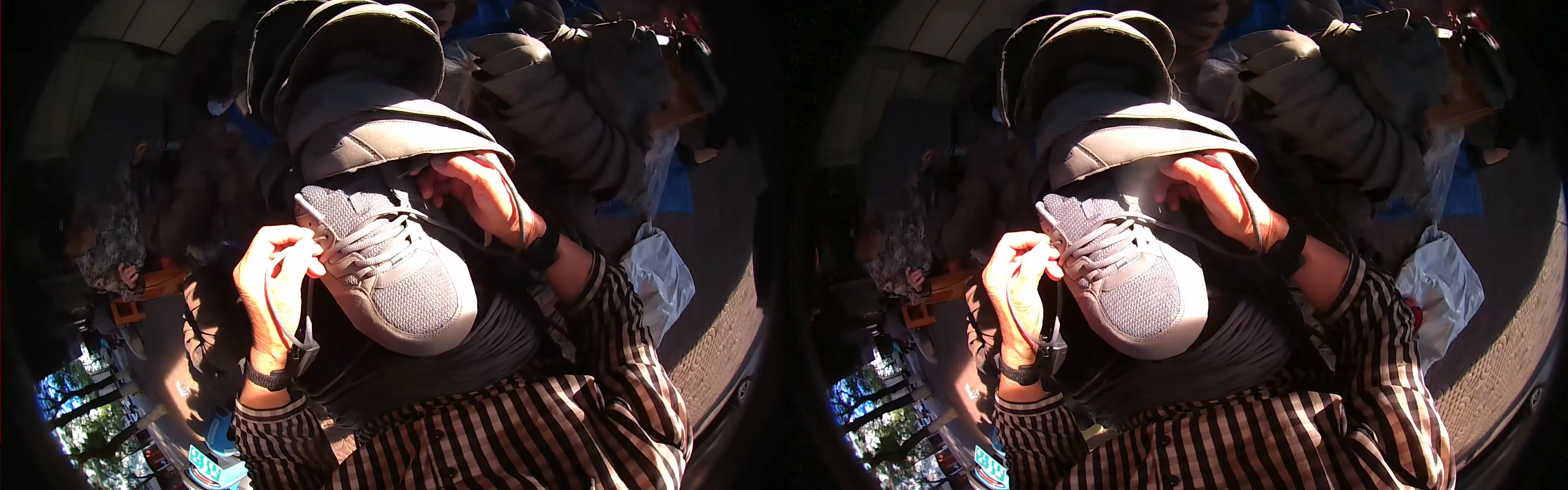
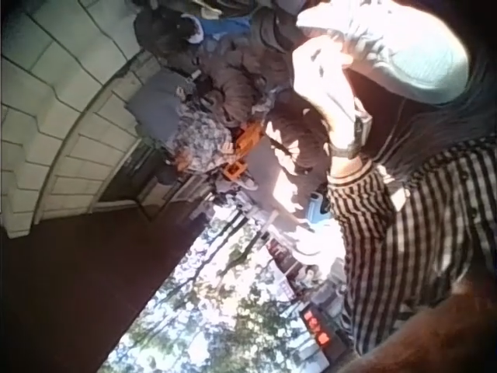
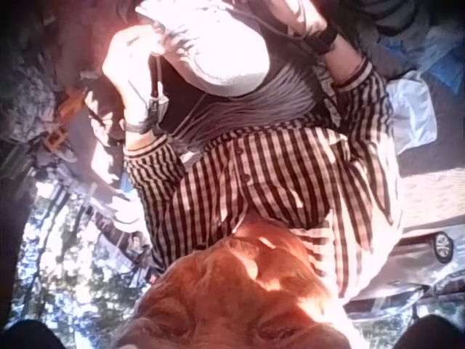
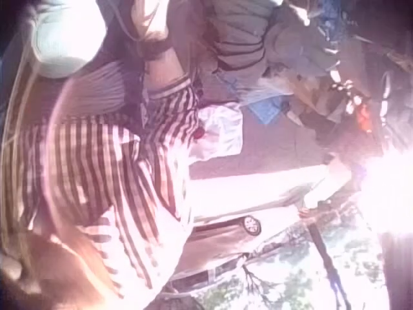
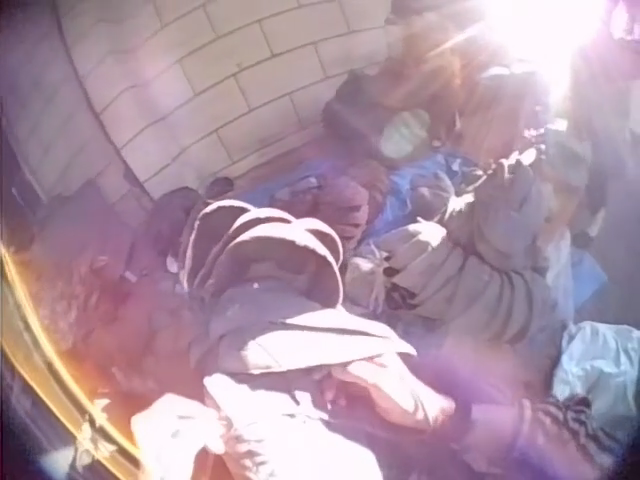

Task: Lacing a grey sneaker in a manufacturing assembly setting.

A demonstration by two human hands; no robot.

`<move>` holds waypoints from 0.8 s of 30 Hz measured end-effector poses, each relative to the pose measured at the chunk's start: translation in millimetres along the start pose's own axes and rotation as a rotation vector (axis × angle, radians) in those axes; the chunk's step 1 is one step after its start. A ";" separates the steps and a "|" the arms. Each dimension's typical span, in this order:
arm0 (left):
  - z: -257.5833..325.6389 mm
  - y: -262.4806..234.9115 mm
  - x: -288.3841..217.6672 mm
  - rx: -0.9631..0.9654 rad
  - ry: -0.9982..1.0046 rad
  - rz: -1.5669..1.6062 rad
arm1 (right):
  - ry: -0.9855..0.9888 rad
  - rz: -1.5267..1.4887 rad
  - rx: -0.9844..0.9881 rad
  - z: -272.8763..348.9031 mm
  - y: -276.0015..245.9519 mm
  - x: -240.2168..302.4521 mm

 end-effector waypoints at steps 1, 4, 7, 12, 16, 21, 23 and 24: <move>0.7 0.0 0.2 0.004 0.000 -0.004 | 0.008 -0.066 0.006 -1.0 -0.1 -1.4; -0.4 2.2 -4.6 -0.069 0.094 -0.014 | -0.154 0.103 0.038 -1.5 -9.6 -9.2; -1.5 3.0 -8.7 -0.036 0.208 -0.256 | -0.140 0.135 -0.001 -1.9 -6.8 -10.6; 0.0 4.8 -1.4 -0.060 0.214 -0.165 | -0.160 0.287 0.101 -0.8 -1.3 -12.0; 3.1 4.5 2.9 -0.055 0.178 -0.116 | -0.177 0.306 0.054 -0.4 -2.4 -13.8; 2.3 -1.1 13.2 -0.056 0.101 0.052 | -0.124 0.152 0.047 -1.2 -3.0 -14.4; 1.4 -1.9 15.1 -0.013 0.104 0.091 | -0.117 0.253 0.059 -0.6 -2.8 -12.4; 1.1 -0.4 14.9 -0.010 0.103 0.091 | -0.116 0.253 0.056 -2.2 -5.4 -15.5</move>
Point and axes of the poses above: each hand's wrist, its own z-axis away from the middle knuckle, its own y-axis out of the palm, x = y × z, the point moved 3 cm from there along -z, towards the middle knuckle, and after that the axes turned 2 degrees about -x, right-handed, at the moved point
